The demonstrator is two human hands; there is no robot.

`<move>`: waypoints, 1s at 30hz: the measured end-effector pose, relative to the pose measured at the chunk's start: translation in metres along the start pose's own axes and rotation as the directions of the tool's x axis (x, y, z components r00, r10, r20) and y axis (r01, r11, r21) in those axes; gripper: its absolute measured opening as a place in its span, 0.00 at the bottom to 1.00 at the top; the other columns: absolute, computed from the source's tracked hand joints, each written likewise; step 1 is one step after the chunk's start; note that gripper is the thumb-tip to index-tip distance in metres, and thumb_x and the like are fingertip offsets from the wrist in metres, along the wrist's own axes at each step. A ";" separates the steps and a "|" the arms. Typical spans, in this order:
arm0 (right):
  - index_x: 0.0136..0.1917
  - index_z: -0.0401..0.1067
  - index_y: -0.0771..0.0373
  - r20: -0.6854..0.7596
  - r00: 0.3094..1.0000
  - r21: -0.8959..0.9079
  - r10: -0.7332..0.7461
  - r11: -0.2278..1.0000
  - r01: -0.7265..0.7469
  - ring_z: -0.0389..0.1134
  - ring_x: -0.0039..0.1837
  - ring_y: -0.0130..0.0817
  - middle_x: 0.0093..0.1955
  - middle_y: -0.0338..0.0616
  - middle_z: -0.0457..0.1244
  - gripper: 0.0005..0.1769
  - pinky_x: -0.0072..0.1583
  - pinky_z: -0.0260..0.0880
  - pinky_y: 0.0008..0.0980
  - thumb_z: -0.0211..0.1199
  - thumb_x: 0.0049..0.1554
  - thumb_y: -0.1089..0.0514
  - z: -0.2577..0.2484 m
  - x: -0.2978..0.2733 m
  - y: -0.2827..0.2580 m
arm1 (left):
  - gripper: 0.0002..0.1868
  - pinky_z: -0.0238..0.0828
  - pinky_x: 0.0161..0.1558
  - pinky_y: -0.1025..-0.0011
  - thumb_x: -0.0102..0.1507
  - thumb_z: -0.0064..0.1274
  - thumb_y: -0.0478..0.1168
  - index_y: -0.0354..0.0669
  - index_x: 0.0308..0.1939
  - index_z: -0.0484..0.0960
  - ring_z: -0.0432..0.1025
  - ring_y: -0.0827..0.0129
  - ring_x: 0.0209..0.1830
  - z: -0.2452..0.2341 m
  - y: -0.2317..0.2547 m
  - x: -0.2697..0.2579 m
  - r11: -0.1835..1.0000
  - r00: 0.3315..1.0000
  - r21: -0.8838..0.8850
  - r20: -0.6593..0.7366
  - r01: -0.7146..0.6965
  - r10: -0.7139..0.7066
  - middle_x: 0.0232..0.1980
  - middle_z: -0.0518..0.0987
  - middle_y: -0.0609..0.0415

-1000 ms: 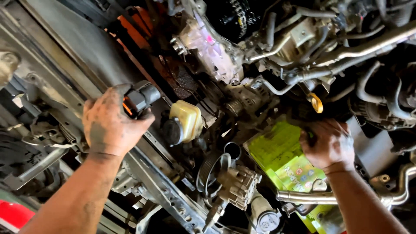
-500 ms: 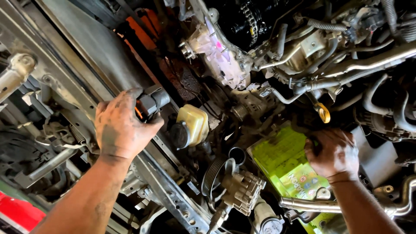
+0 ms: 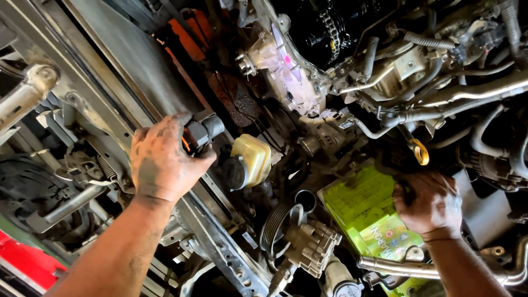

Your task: Inspecting and pointing at components within a car engine bay using a flashlight

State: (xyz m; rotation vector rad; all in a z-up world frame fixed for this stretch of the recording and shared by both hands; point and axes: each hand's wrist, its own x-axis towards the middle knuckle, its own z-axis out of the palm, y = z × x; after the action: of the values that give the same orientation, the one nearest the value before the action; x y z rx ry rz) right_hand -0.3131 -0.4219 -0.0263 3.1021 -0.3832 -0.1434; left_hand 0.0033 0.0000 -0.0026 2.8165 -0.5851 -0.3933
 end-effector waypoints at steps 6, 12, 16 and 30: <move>0.37 0.73 0.49 -0.027 1.000 0.016 -0.011 1.000 0.011 0.69 0.47 0.46 0.37 0.37 0.66 0.07 0.55 0.67 0.45 0.61 0.55 0.49 -0.002 0.000 -0.001 | 0.40 0.62 0.64 0.57 0.49 0.67 0.62 0.51 0.61 0.81 0.77 0.57 0.56 0.001 -0.002 0.001 0.997 0.992 0.022 -0.102 -0.068 0.070 0.56 0.84 0.57; 0.42 0.77 0.48 -0.014 1.000 -0.016 0.000 1.000 0.000 0.70 0.48 0.45 0.38 0.37 0.68 0.08 0.56 0.68 0.44 0.60 0.56 0.47 0.001 -0.002 0.002 | 0.44 0.57 0.68 0.53 0.50 0.67 0.64 0.49 0.65 0.77 0.75 0.54 0.58 -0.002 0.000 0.002 1.000 1.000 -0.017 0.000 -0.017 0.017 0.62 0.81 0.52; 0.43 0.77 0.46 -0.054 0.998 0.021 -0.030 0.999 0.032 0.70 0.49 0.44 0.40 0.36 0.69 0.05 0.56 0.67 0.44 0.62 0.54 0.50 0.002 0.000 0.002 | 0.44 0.55 0.70 0.52 0.49 0.67 0.64 0.49 0.65 0.77 0.73 0.55 0.61 -0.002 0.000 0.002 1.000 1.000 -0.027 0.011 0.002 -0.002 0.65 0.79 0.53; 0.52 0.79 0.40 0.201 0.948 -0.084 0.246 0.969 -0.233 0.70 0.65 0.40 0.54 0.34 0.73 0.22 0.71 0.66 0.40 0.58 0.48 0.34 0.044 -0.014 0.025 | 0.34 0.70 0.52 0.57 0.46 0.67 0.59 0.54 0.53 0.80 0.78 0.51 0.48 -0.014 0.011 0.005 0.997 1.000 -0.072 -0.013 0.021 -0.022 0.49 0.84 0.54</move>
State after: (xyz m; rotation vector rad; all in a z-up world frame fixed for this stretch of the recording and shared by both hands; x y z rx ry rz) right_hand -0.3371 -0.4427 -0.0682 2.9570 -0.7422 -0.4712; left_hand 0.0082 -0.0090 0.0125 2.7568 -0.5277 -0.3904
